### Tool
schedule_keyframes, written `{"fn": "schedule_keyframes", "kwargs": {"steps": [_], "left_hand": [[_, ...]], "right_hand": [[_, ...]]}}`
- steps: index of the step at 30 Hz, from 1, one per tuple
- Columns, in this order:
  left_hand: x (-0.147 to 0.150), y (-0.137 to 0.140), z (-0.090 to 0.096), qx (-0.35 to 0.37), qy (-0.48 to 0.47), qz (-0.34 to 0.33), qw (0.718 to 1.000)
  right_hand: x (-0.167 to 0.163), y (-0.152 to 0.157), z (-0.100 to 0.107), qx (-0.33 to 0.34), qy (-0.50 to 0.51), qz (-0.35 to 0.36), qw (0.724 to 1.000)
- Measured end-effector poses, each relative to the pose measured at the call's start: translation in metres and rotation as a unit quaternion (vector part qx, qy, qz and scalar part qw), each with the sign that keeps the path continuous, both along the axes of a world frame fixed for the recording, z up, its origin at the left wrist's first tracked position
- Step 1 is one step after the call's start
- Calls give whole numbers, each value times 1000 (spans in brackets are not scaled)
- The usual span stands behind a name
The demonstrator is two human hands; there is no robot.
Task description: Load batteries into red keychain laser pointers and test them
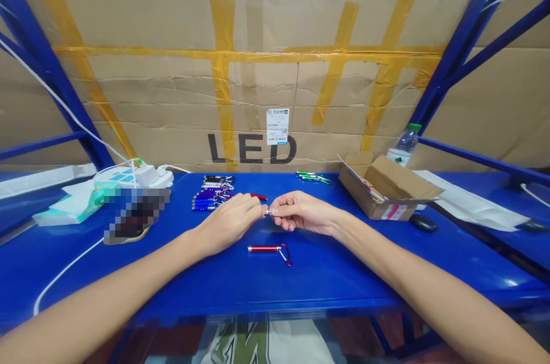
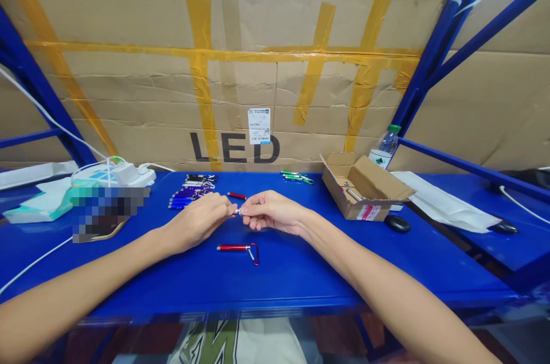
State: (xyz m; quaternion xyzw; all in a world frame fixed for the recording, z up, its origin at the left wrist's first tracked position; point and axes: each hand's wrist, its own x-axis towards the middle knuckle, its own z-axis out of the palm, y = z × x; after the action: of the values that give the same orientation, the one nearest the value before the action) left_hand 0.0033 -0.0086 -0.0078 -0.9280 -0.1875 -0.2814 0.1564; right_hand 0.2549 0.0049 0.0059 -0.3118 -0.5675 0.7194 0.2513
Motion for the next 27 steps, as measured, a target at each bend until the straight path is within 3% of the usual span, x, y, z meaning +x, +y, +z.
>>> {"fn": "schedule_keyframes", "kwargs": {"steps": [3, 5, 8, 11, 14, 17, 19, 21, 24, 27], "left_hand": [[-1, 0, 0, 73, 1, -14, 997], [-2, 1, -1, 73, -12, -29, 997], [-1, 1, -2, -16, -58, -43, 997], [2, -1, -4, -145, -130, -14, 981], [7, -3, -3, -288, -180, 29, 940], [11, -4, 0, -398, -209, 46, 892], [13, -4, 0, -435, -220, 44, 872], [13, -4, -1, -453, -223, 41, 862], [10, -5, -4, -421, -193, 38, 885], [6, -6, -6, -306, -140, 21, 941]], "right_hand": [[2, 0, 1, -10, 11, 19, 1000], [3, -1, 1, 12, 9, 33, 999], [2, -3, 2, 79, -8, 32, 996], [0, -5, 1, 194, -45, -18, 980], [-1, -7, -1, 374, -110, -64, 919], [2, -8, -4, 543, -183, -61, 817], [4, -9, -5, 600, -208, -57, 770], [5, -10, -4, 620, -215, -57, 752], [4, -12, -3, 607, -204, -47, 767], [1, -13, -2, 515, -166, -35, 840]]}}
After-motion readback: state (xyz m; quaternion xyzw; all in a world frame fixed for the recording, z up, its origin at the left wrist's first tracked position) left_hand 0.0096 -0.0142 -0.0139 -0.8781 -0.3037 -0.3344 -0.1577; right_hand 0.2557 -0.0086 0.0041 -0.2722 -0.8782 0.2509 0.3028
